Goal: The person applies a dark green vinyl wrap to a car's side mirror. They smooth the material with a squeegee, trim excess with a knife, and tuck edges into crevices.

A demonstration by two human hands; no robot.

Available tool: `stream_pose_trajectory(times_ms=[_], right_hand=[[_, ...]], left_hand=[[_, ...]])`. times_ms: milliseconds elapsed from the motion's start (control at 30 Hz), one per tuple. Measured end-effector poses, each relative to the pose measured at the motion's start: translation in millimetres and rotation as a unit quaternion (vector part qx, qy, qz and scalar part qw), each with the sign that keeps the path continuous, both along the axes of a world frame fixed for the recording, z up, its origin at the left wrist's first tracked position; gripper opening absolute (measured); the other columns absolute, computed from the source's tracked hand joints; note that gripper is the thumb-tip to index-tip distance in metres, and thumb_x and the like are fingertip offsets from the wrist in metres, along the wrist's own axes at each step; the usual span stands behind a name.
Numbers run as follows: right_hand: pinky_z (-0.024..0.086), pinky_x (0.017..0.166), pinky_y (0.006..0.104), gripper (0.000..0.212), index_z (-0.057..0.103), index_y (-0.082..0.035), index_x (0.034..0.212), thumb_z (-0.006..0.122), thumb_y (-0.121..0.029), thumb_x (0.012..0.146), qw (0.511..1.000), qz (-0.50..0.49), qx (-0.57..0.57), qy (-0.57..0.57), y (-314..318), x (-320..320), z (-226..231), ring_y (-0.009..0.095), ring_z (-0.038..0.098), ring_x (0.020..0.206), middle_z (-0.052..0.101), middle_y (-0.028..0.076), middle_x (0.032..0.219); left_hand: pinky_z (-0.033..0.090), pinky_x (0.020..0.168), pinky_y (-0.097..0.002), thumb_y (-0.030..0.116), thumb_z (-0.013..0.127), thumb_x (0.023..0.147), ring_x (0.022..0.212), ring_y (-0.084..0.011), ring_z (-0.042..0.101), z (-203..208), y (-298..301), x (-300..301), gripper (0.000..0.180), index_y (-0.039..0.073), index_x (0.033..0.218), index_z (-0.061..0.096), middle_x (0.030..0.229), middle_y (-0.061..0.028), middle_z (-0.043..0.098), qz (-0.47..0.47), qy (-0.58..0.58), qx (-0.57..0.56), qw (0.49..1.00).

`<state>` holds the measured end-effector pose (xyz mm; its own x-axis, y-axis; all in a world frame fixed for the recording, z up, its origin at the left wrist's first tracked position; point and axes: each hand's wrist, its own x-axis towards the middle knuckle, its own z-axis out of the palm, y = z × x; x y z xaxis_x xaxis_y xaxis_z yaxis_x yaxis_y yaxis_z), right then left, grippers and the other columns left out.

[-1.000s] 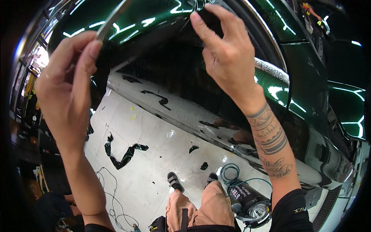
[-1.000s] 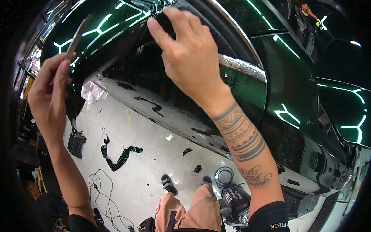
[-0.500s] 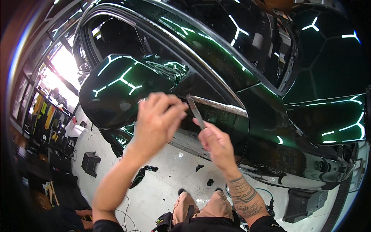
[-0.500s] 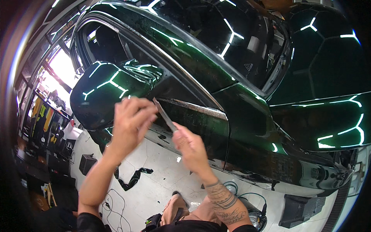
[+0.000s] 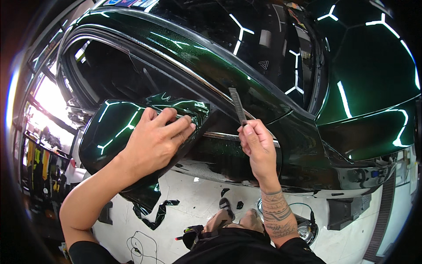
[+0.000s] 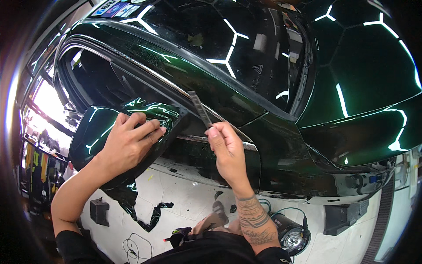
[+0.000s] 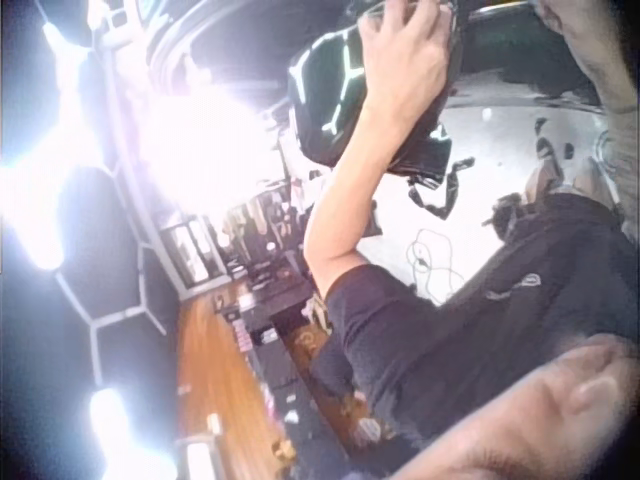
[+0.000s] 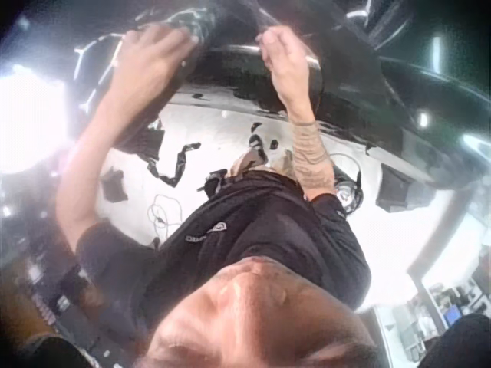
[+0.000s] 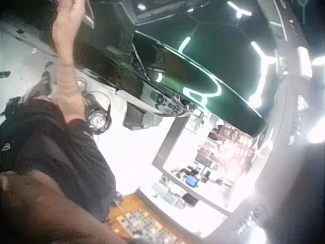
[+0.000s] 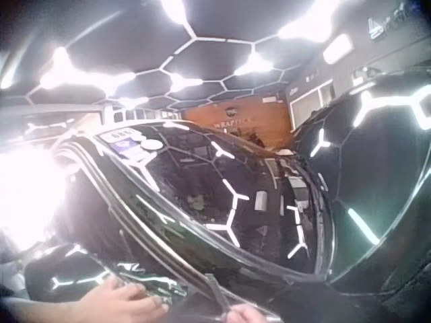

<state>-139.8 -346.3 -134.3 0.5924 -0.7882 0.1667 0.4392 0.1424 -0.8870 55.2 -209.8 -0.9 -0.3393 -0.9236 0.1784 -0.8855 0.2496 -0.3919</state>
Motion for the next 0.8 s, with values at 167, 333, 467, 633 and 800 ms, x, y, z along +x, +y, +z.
stream_pose_trajectory(times_ms=[167, 333, 467, 633, 800], right_hand=[[0.026, 0.052, 0.0193, 0.028, 0.062, -0.004, 0.097, 0.058, -0.031, 0.104, 1.000, -0.015, -0.011, 0.016, 9.4, 17.6, 6.2, 0.001, 0.036, 0.060, 0.045, -0.007, 0.069], [0.025, 0.052, 0.0195, 0.029, 0.065, -0.003, 0.092, 0.060, -0.029, 0.104, 0.996, -0.031, -0.053, 0.065, 12.6, -2.8, 10.6, 0.000, 0.035, 0.059, 0.046, -0.007, 0.068], [0.025, 0.050, 0.0190, 0.024, 0.066, -0.001, 0.096, 0.062, -0.024, 0.103, 0.995, -0.033, -0.058, 0.070, 5.2, -26.1, 5.0, 0.000, 0.035, 0.059, 0.047, -0.008, 0.069], [0.027, 0.051, 0.0180, 0.022, 0.065, 0.000, 0.107, 0.058, -0.021, 0.105, 0.998, 0.018, -0.023, 0.048, 4.0, -34.1, -8.3, 0.000, 0.036, 0.061, 0.048, -0.008, 0.074], [0.036, 0.057, 0.0199, 0.024, 0.060, 0.001, 0.119, 0.053, -0.017, 0.106, 0.993, 0.065, -0.078, 0.064, 12.6, -29.0, -13.3, 0.002, 0.044, 0.064, 0.052, -0.004, 0.076]], left_hand=[[0.041, 0.082, -0.0370, 0.017, 0.064, 0.085, 0.108, -0.0203, 0.053, 2.8, -2.7, -1.8, 0.033, 0.002, 0.113, 0.072, 0.115, -0.0019, 0.061, -0.010, -0.039, 0.001, 0.999], [0.042, 0.082, -0.0382, 0.016, 0.064, 0.083, 0.107, -0.0206, 0.054, 1.4, -1.6, 6.5, 0.034, 0.002, 0.112, 0.072, 0.114, -0.0040, 0.062, -0.020, 0.014, 0.012, 1.000], [0.044, 0.081, -0.0407, 0.006, 0.078, 0.074, 0.099, -0.0260, 0.058, 7.4, -5.4, 9.1, 0.028, 0.006, 0.101, 0.072, 0.103, -0.0065, 0.062, 0.025, 0.136, -0.006, 0.990], [0.032, 0.102, -0.0547, 0.026, 0.086, 0.069, 0.126, -0.0339, 0.044, 25.7, -20.8, -14.8, 0.066, 0.011, 0.124, 0.054, 0.126, -0.0122, 0.048, 0.272, 0.111, -0.027, 0.955], [0.019, 0.113, -0.0687, 0.032, 0.087, 0.066, 0.139, -0.0389, 0.035, 13.3, -26.5, -23.3, 0.077, 0.011, 0.130, 0.049, 0.129, -0.0137, 0.046, 0.333, 0.078, -0.067, 0.937]])
